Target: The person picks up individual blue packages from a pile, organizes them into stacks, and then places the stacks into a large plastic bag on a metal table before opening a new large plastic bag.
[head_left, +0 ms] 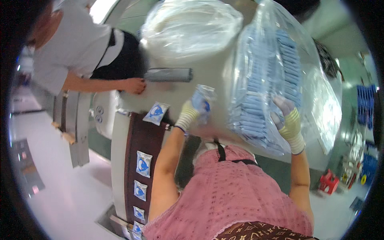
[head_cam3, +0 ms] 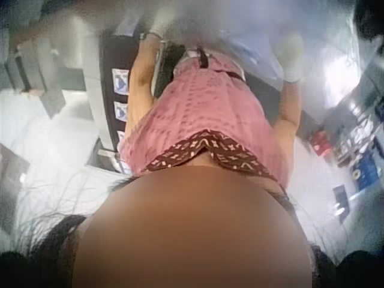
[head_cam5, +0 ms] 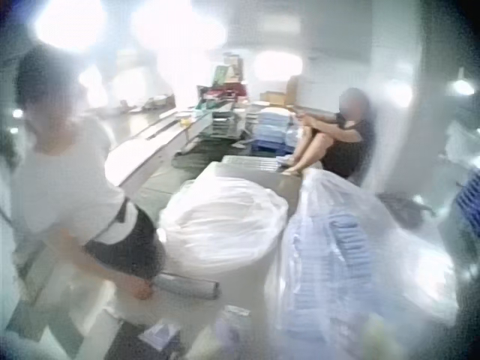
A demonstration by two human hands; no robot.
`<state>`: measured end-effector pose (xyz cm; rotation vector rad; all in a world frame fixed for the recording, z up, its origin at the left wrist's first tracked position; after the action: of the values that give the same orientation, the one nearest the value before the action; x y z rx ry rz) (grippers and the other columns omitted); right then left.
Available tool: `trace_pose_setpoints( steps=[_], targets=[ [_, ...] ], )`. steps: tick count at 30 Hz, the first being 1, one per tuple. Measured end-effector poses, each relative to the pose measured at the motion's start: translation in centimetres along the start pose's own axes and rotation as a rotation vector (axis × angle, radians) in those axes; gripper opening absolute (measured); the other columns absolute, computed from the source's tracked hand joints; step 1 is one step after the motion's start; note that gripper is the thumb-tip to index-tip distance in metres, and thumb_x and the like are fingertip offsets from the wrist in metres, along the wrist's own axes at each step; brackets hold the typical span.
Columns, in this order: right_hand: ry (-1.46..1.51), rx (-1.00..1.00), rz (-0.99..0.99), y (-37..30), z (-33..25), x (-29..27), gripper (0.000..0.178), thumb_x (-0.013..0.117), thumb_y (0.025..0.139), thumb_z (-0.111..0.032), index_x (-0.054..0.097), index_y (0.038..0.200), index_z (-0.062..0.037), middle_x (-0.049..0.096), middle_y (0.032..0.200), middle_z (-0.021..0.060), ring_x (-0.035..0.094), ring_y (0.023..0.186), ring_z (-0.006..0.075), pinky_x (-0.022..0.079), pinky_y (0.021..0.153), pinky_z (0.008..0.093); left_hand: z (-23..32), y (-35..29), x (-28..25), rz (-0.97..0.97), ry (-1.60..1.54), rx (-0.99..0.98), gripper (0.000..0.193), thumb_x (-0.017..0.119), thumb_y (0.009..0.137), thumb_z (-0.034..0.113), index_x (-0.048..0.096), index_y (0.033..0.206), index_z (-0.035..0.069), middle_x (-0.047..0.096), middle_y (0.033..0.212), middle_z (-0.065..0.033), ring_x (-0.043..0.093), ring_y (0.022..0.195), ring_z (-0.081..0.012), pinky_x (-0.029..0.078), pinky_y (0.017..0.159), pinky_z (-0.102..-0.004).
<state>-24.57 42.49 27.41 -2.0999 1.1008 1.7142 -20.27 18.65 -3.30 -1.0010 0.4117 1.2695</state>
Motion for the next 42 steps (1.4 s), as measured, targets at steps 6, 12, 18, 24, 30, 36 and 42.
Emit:
trace_pose_setpoints(
  steps=[6,12,18,24,30,36,42],
  targets=[
    [0.349,0.405,-0.055,-7.1,7.4,2.6,0.06,0.061,0.079,-0.03,0.04,0.122,0.0052,0.051,0.113,0.0221,0.049,0.107,0.0314,0.039,0.091,0.0373,1.3,3.3,0.9,0.112,0.042,-0.168,0.085,0.075,0.052,0.045,0.046,0.122,0.007,0.057,0.106,-0.0195,0.054,0.1,-0.0317,0.042,0.089,-0.0402],
    [0.199,0.561,-0.385,-8.4,3.9,4.9,0.116,0.071,0.057,-0.054,0.013,0.131,0.0136,0.054,0.1,0.0304,0.055,0.097,0.0369,0.044,0.083,0.0395,6.8,-0.7,1.8,-0.005,0.2,-0.104,0.061,0.072,0.058,0.038,0.05,0.104,0.004,0.054,0.105,-0.0216,0.05,0.105,-0.0359,0.04,0.087,-0.0482],
    [0.162,0.539,-0.652,-9.1,1.6,7.6,0.09,0.067,0.065,-0.043,0.029,0.127,0.0101,0.06,0.07,0.0207,0.061,0.067,0.0355,0.048,0.058,0.0417,17.7,-6.1,-10.9,-0.084,-1.679,0.354,0.053,0.068,0.066,0.025,0.049,0.111,0.004,0.055,0.106,-0.0133,0.055,0.088,-0.023,0.047,0.08,-0.0396],
    [0.289,-0.153,-0.516,-8.0,-9.3,6.9,0.018,0.057,0.071,-0.019,0.058,0.077,-0.0023,0.059,0.066,0.015,0.06,0.062,0.0311,0.047,0.052,0.0405,33.2,-4.9,-12.0,-0.093,-1.061,0.612,0.065,0.072,0.068,0.034,0.043,0.118,0.004,0.054,0.106,-0.0103,0.052,0.093,-0.0187,0.044,0.082,-0.0315],
    [0.18,-0.123,-0.453,-9.6,-8.5,4.7,0.035,0.048,0.078,-0.015,0.05,0.111,-0.004,0.06,0.07,0.0155,0.061,0.062,0.0289,0.047,0.052,0.0408,28.3,-3.2,-5.7,-0.174,-0.38,0.326,0.06,0.075,0.062,0.031,0.049,0.11,0.007,0.05,0.102,-0.0157,0.05,0.095,-0.03,0.043,0.085,-0.037],
    [0.53,-0.197,-0.602,-8.9,-10.0,4.3,0.049,0.055,0.076,-0.023,0.044,0.12,-0.005,0.059,0.087,0.0165,0.058,0.076,0.0313,0.046,0.065,0.0402,30.3,-8.6,3.1,0.125,0.676,0.748,0.044,0.06,0.069,0.025,0.052,0.109,0.01,0.05,0.106,-0.018,0.048,0.097,-0.0326,0.037,0.085,-0.0451],
    [0.112,0.067,-0.189,-8.3,1.6,3.8,0.085,0.069,0.06,-0.044,0.038,0.125,0.0014,0.044,0.122,0.0182,0.039,0.117,0.0331,0.02,0.105,0.0456,28.7,-9.9,-5.1,0.13,0.103,0.715,0.048,0.063,0.071,0.027,0.049,0.111,0.005,0.055,0.102,-0.0162,0.05,0.1,-0.0346,0.029,0.097,-0.0453]
  ],
)
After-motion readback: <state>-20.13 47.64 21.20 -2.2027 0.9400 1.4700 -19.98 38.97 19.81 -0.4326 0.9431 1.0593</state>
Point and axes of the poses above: each hand's wrist, its own y-axis towards the middle knuckle, its own x-axis out of the palm, z = x × y, the point moved 10 cm from there along y, towards the middle knuckle
